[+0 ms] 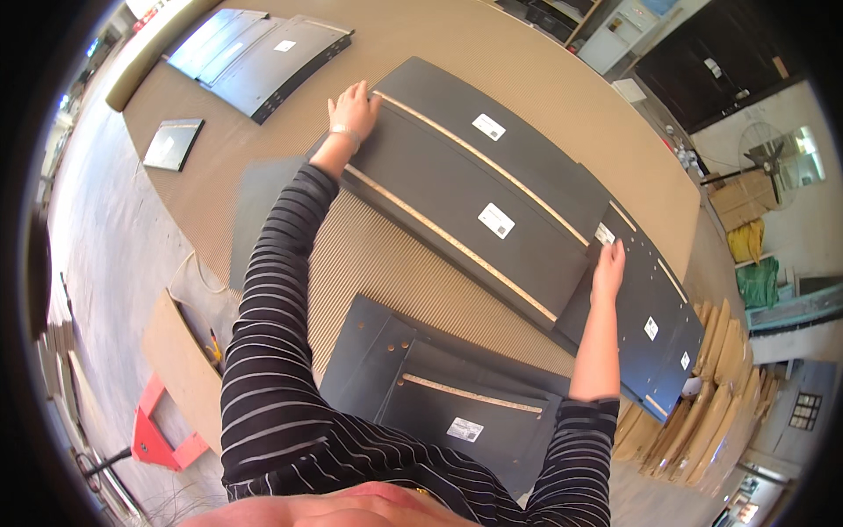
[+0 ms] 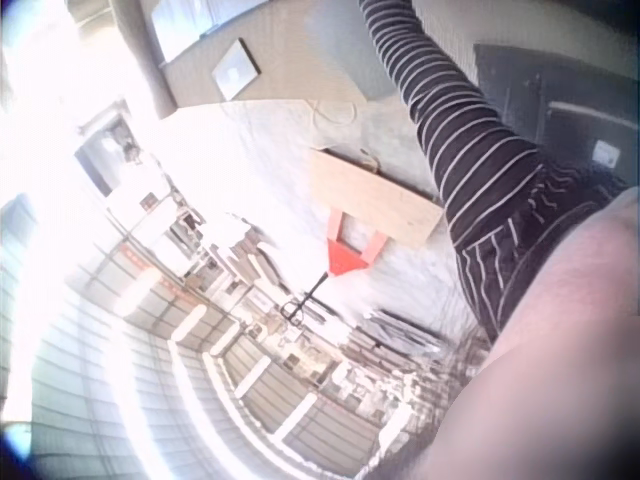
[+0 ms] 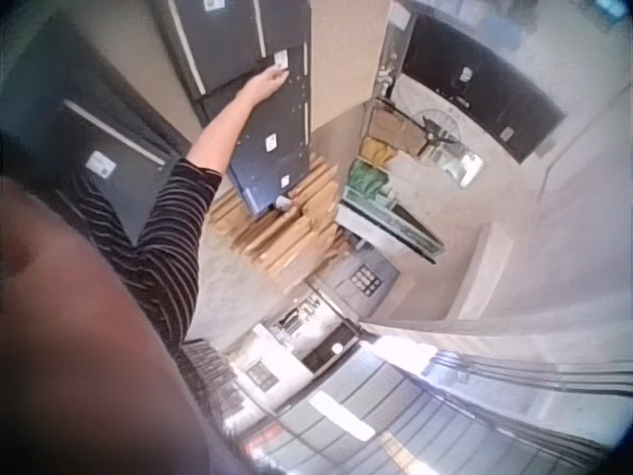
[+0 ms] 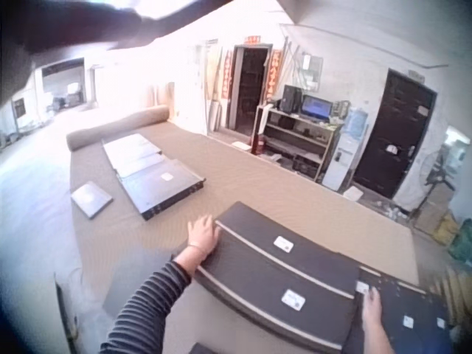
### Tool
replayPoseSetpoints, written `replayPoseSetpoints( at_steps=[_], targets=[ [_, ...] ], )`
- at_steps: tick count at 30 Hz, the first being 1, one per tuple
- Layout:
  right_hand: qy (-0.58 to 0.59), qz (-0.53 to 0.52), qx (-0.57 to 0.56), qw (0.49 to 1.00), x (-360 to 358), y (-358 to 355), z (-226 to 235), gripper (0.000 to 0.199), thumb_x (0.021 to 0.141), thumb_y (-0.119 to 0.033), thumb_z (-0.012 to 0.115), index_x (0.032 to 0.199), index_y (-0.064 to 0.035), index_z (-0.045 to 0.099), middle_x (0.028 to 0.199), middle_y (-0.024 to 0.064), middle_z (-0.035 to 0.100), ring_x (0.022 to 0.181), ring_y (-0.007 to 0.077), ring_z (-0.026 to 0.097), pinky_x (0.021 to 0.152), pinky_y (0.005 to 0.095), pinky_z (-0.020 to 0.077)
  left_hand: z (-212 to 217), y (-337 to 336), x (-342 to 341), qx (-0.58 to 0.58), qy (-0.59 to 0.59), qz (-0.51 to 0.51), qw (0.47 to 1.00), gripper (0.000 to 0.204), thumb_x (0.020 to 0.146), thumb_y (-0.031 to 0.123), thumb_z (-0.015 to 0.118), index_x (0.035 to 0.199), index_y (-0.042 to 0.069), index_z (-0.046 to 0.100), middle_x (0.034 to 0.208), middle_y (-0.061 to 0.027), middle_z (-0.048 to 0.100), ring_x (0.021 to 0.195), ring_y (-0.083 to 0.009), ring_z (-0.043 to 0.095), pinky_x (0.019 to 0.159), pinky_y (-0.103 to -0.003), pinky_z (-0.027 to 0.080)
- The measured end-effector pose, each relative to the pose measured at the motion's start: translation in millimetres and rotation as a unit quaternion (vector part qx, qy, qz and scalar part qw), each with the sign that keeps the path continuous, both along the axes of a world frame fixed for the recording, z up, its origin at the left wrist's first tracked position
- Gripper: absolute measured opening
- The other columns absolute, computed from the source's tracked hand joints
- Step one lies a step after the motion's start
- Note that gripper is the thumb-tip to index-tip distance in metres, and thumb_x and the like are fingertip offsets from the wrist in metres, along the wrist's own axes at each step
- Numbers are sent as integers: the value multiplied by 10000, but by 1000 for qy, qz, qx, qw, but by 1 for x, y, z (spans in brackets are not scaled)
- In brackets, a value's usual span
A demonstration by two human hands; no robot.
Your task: The person kneels on the floor and arranges several dark rectangular panels on a large cardboard sheet. They pick up panels from a nearby stack, place them on the cardboard, and adjust their positions to form a neat arrangement.
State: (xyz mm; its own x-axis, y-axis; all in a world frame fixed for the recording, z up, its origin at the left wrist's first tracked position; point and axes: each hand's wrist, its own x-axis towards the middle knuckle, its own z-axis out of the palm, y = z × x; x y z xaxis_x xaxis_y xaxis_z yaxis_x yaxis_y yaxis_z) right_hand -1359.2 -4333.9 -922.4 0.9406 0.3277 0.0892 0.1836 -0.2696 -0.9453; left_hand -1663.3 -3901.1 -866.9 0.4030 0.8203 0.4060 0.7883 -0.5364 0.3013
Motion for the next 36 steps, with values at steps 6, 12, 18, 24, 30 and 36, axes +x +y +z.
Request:
replayPoseSetpoints(
  at_steps=[6,12,18,24,30,36],
  targets=[
    [-58,36,-43,997,-83,-38,-19,489,914,-228,460,1325,-8,315,1361,167,348,1242,240,367,1017,337,293,-38,-151,-66,55,48,-187,980,628,822,473,496,1308,95,375,1368,-118,334,1289,-312,260,998,-615,164],
    [-155,20,-205,966,-110,-5,-10,467,829,-258,559,1244,-68,460,1345,159,351,1244,307,330,1020,378,282,-55,-161,-67,46,20,-152,987,601,827,468,490,1319,142,380,1402,-93,293,1312,-302,218,1001,-589,198],
    [-163,26,-219,962,-121,14,-8,469,827,-247,558,1250,-74,453,1361,178,322,1253,331,302,1027,394,273,-52,-142,-74,44,43,-143,988,601,845,479,446,1331,136,361,1418,-97,261,1324,-305,188,1011,-586,183],
    [-161,56,-209,963,-114,12,-7,510,817,-287,571,1261,-73,439,1343,204,349,1239,339,338,1021,386,285,-51,-132,-66,27,67,-143,987,604,842,444,475,1342,138,331,1429,-88,244,1331,-302,176,1015,-580,191],
    [-62,13,-97,993,-118,-123,-5,473,862,-299,534,1258,-58,442,1272,183,443,1147,277,459,949,333,371,-50,-155,-112,44,6,-204,978,653,818,324,576,1347,66,294,1378,-196,293,1264,-357,283,990,-513,286],
    [80,-129,-165,975,-192,-329,-18,545,887,-342,503,1283,10,376,1283,187,439,1173,260,440,985,349,333,-101,-286,-253,-213,-40,-132,967,602,830,312,579,1296,2,355,1256,-249,404,1137,-384,413,954,-418,351]
  ],
)
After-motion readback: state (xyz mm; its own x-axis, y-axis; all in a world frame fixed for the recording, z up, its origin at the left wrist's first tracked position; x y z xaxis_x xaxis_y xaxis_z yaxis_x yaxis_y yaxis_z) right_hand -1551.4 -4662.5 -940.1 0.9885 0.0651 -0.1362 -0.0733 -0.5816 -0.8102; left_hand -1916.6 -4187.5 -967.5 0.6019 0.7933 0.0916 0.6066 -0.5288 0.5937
